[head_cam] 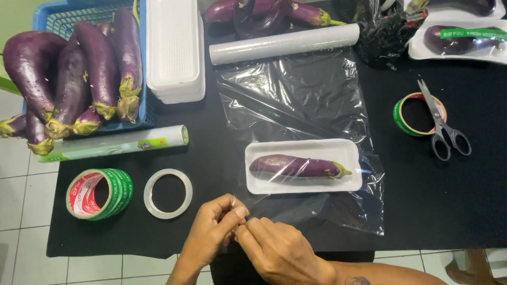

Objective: The person places an eggplant into a white foam tray, applies a decorative green tape around it, and then wraps the tray and eggplant in clear plastic film using shears to cut the film.

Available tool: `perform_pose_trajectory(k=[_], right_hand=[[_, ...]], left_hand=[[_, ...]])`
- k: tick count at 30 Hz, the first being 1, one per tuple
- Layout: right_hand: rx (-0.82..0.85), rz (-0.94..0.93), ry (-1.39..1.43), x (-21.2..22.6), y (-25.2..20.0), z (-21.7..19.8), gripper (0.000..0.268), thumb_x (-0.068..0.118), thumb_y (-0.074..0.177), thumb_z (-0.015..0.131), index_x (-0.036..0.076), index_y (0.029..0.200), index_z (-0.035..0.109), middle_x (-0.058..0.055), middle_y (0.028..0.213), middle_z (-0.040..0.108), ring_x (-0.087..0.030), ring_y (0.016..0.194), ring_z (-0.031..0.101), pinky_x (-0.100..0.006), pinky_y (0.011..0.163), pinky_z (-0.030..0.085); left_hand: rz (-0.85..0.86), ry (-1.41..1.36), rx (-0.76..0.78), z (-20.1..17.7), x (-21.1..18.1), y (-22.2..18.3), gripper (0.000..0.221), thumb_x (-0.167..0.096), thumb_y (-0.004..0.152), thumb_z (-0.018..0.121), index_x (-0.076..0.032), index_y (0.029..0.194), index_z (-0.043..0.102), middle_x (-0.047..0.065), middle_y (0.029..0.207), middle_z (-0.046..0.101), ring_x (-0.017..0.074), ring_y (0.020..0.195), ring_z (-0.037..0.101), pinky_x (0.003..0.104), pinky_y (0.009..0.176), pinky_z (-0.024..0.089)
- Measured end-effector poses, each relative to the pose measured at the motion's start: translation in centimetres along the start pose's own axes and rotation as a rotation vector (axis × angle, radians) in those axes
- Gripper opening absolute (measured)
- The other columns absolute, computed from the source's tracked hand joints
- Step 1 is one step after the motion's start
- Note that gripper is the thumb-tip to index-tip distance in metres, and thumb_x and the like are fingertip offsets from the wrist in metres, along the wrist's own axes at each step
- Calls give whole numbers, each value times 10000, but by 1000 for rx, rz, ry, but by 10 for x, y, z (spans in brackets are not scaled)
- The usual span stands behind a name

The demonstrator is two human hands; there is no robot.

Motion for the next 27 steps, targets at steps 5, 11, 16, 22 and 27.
perform_pose_trajectory(k=[5,11,16,22,27], right_hand=[[17,-9,-13,4,-16,4,289,125,1067,431,92,841,608,17,685,409,-107,527,390,-267,437,307],[-34,35,142,-9,-52,-29,253,262,1070,557,65,1102,712,22,810,629,-76,533,485,-229,444,370],[-157,605,74,-106,-111,-76,191,231,909,674,67,972,749,-69,906,785,-158,722,754,-260,653,590],[474,1578,-36,-180,-194,-61,254,383,945,690,215,1115,775,20,1104,718,-185,937,680,-389,846,497],[352,1516,189,-194,-202,-51,157,282,922,748,145,872,805,22,824,683,-117,730,595,-305,706,436]], left_hand=[[31,76,-4,4,8,3,235,-208,900,700,-45,746,630,60,630,611,124,463,483,274,410,364],[28,73,-57,-1,15,2,222,-242,910,713,-86,776,632,62,672,661,123,552,541,261,415,385],[-60,18,-69,0,22,0,187,-199,917,713,-72,806,633,110,736,759,125,491,506,265,416,401],[17,49,-61,6,11,1,192,-209,923,688,-64,800,664,99,839,816,186,762,736,306,714,556],[96,34,-50,7,12,2,114,-159,898,673,-78,823,701,143,1131,777,199,1020,761,321,661,632]])
Point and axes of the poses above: each hand's wrist, its own y-axis towards the middle knuckle, its own z-axis out of the palm, x = y × z, the point moved 8 cm from there along y, towards the middle knuckle
